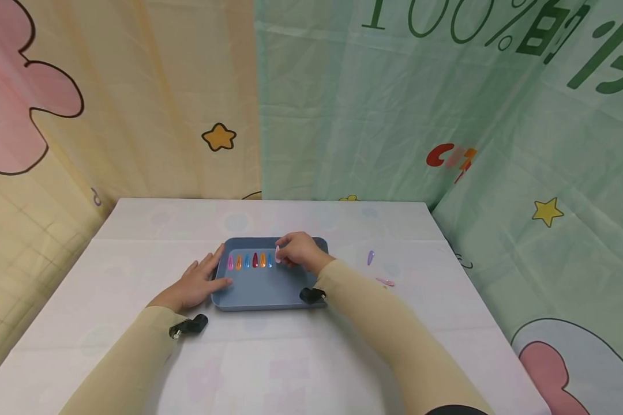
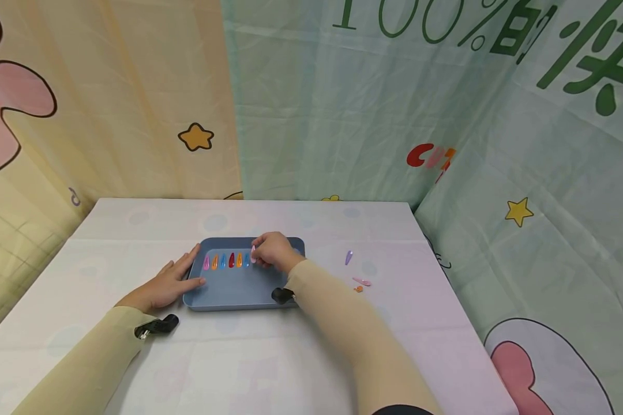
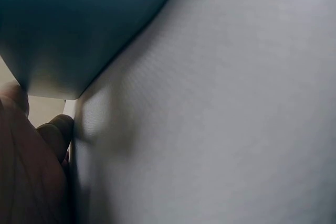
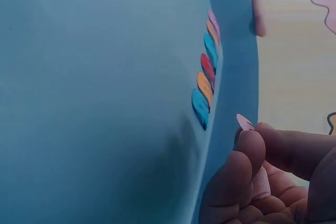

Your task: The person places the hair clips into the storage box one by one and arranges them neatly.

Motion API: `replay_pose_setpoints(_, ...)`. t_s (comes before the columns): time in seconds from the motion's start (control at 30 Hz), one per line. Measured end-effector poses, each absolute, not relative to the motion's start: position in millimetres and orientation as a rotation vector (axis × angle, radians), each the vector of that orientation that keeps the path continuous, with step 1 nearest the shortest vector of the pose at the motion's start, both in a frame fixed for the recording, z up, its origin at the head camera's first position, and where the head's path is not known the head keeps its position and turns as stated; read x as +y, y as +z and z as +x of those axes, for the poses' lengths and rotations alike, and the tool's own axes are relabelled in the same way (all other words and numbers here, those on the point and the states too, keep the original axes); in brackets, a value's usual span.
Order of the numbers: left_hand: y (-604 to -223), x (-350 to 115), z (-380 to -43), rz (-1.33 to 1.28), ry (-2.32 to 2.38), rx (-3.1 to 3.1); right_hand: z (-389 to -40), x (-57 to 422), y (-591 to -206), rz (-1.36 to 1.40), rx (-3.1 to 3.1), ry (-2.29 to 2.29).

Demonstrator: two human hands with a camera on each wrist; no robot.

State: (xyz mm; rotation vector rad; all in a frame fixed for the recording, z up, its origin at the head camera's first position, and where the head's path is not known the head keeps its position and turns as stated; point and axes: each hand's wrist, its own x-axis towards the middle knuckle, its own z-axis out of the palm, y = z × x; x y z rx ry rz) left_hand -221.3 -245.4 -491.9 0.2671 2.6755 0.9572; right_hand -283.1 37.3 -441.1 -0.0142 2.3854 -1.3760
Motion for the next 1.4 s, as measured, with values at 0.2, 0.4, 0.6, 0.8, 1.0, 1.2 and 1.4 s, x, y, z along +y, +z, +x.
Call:
replay_pose_setpoints(0.2,-490.6,-245.1,-220.9,0.26,0.955,2.675,-284.3,35.0,-446.3,0.011,2.393,-1.348)
replay_pose_setpoints(0.4,-490.3,-244.1,-220.3,0.265,0.965,2.673,-287.7,33.2,-451.6,0.014,2.379,-1.364)
replay_pose_setpoints(0.6,-488.8,-242.5,-219.3,0.272,0.963,2.671,-290.5,31.8,-455.8,0.026,2.406,-1.342)
replay_pose_setpoints(0.8,-487.6,-241.5,-219.5,0.274,0.967,2.676,-293.6,30.4,-458.7,0.014,2.437,-1.307)
replay_pose_setpoints(1.0,-489.6,-241.8,-220.9,0.273,0.964,2.674,-295.3,27.7,-461.3,0.027,2.461,-1.285)
replay_pose_setpoints(1.2,-490.5,-242.5,-221.4,0.274,0.958,2.678,-296.2,27.0,-462.3,0.051,2.492,-1.228)
replay_pose_setpoints(1.4,-489.7,-242.3,-221.0,0.271,0.956,2.681,-296.5,27.3,-465.3,0.037,2.528,-1.19)
